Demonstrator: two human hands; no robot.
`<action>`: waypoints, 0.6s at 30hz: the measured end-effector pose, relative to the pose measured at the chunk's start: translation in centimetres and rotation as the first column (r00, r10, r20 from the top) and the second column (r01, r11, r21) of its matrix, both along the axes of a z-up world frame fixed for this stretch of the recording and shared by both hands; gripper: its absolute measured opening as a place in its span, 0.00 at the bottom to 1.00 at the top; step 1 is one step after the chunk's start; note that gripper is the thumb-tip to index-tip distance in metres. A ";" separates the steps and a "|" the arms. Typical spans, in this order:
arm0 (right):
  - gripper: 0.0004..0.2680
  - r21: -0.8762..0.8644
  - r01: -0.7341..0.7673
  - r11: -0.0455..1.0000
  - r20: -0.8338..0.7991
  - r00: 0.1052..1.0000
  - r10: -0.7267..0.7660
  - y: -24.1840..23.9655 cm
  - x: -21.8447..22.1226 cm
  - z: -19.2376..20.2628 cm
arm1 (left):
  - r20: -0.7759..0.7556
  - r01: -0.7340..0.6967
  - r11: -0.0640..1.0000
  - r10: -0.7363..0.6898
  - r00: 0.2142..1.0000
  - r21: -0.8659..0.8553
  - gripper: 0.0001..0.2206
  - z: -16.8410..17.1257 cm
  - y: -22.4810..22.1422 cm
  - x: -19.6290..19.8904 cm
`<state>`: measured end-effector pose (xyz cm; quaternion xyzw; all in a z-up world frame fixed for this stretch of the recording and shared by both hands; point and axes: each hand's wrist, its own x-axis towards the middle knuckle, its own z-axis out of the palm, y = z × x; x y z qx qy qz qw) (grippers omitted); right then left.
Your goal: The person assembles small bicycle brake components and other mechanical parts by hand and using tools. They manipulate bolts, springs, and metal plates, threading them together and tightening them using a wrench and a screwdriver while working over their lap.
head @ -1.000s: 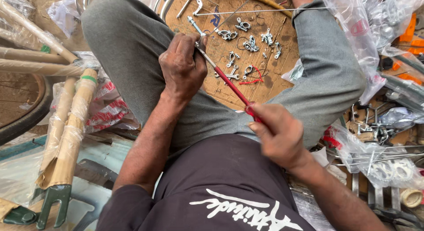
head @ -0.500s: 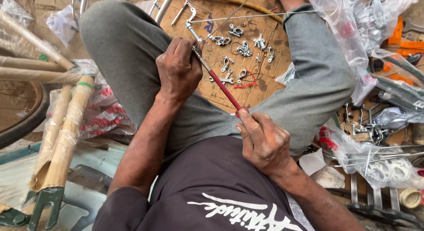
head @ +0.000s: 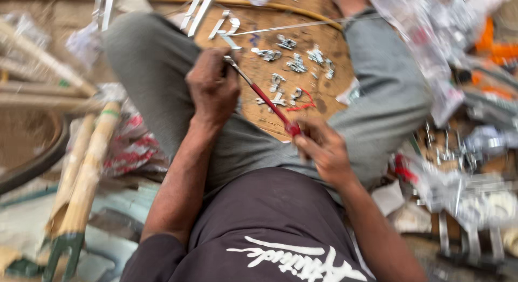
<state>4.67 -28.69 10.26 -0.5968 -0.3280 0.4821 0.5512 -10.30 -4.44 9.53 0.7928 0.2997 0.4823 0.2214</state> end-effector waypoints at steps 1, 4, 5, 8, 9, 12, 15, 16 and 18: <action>0.13 0.057 -0.002 0.998 0.146 0.989 -0.006 0.3 0.8 -2.3 | -0.037 -0.055 0.998 0.054 0.998 -0.021 0.06 -0.1 0.0 -0.1; 0.13 -0.208 0.179 0.961 0.162 0.976 -0.147 1.7 2.4 -10.2 | -0.142 -0.071 0.994 0.083 0.986 0.083 0.06 0.4 1.1 -0.9; 0.14 -0.251 0.202 0.947 0.250 0.958 -0.138 3.0 2.5 -12.6 | -0.126 -0.049 0.997 0.057 0.990 0.061 0.05 0.5 0.9 -1.1; 0.11 0.067 0.239 0.969 0.807 0.558 -0.193 4.6 1.3 -14.4 | -0.090 0.123 0.992 -0.126 0.988 -0.037 0.05 1.8 -0.8 -1.7; 0.13 -0.080 0.290 0.954 0.613 0.769 -0.182 5.6 0.6 -13.5 | -0.077 0.177 0.984 -0.177 0.981 0.002 0.05 2.0 -2.0 -1.5; 0.23 -0.258 0.141 0.956 -0.569 0.778 -0.268 6.2 1.7 -8.2 | 0.007 0.406 0.914 -0.406 0.914 -0.013 0.05 1.4 -5.1 0.1; 0.24 -0.063 0.231 0.971 -0.902 0.402 -0.154 6.7 2.3 -3.8 | -0.224 0.683 0.710 -0.704 0.674 -0.172 0.10 0.6 -9.5 1.4; 0.24 -0.052 0.239 0.970 -0.902 0.405 -0.149 6.5 2.9 -3.0 | -0.172 0.737 0.586 -0.808 0.564 -0.336 0.13 0.3 -10.7 2.2; 0.21 0.089 0.379 0.921 -0.724 0.659 -0.202 5.6 4.1 -1.8 | -0.179 0.766 0.569 -0.822 0.541 -0.300 0.12 0.7 -10.9 3.0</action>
